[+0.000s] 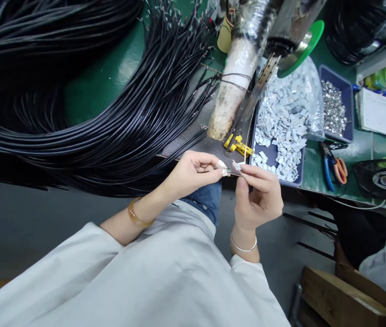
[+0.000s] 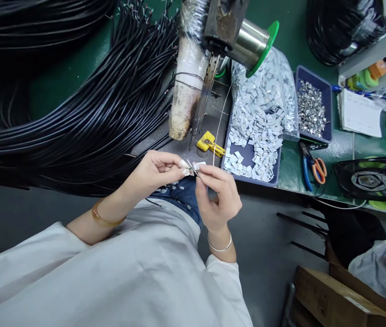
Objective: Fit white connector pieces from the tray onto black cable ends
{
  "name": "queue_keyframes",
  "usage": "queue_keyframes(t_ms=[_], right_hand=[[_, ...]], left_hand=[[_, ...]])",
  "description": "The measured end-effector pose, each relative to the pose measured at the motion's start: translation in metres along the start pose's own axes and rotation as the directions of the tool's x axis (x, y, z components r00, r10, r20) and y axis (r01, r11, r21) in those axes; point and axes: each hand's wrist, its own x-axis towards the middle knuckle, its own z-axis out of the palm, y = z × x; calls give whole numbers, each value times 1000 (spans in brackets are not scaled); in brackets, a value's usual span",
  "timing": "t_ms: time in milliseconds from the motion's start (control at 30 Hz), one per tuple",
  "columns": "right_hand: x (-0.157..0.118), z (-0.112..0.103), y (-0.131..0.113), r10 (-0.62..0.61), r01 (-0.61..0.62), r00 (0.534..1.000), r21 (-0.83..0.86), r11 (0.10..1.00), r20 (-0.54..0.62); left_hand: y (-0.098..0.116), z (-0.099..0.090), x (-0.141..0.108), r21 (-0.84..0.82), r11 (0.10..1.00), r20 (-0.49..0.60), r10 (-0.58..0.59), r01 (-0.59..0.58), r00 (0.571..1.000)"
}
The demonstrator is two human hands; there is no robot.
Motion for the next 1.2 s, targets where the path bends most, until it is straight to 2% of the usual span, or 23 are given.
queue_keyframes(t_ms=[100,233,300,400,467,567,633,767,900,967,1033,1100,1200], right_hand=[[-1,2,1,-88,89,996,-45,995,28],[-6,5,7,-49,49,999,27,998,-3],[-9,4,8,-77,78,997,91,993,-13],[-10,5,9,-125,124,992,81,989,6],[-9,6,9,-47,47,999,76,996,-3],[-6,9,11,120,-118,993,165,979,-2],[-6,9,13,149,-151,989,202,968,25],[-7,10,17,25,-32,998,121,992,55],[-7,10,21,-156,158,985,-33,987,72],[-6,11,22,-189,194,978,-57,979,86],[-7,12,24,-138,141,986,-28,990,89],[-7,14,24,-16,11,995,48,999,97],[-5,16,23,154,-176,978,162,971,144]], left_hand=[[-1,-2,0,45,998,-26,39,-38,999],[1,-4,0,83,995,-98,53,-45,994],[1,-4,-1,79,997,-89,27,-20,996],[1,-4,-1,69,998,-50,6,-3,999],[1,-5,-1,65,998,-36,11,-8,999],[1,-5,-1,41,999,-31,26,-25,999],[1,-6,0,-4,999,-35,42,-42,999],[3,-5,3,-63,996,-76,54,-59,996],[5,-1,6,-10,998,-154,60,-62,986],[6,0,7,29,997,-181,77,-73,980],[7,1,9,46,995,-202,100,-93,974],[6,2,11,47,993,-227,120,-112,967],[5,3,15,42,991,-280,132,-126,951]])
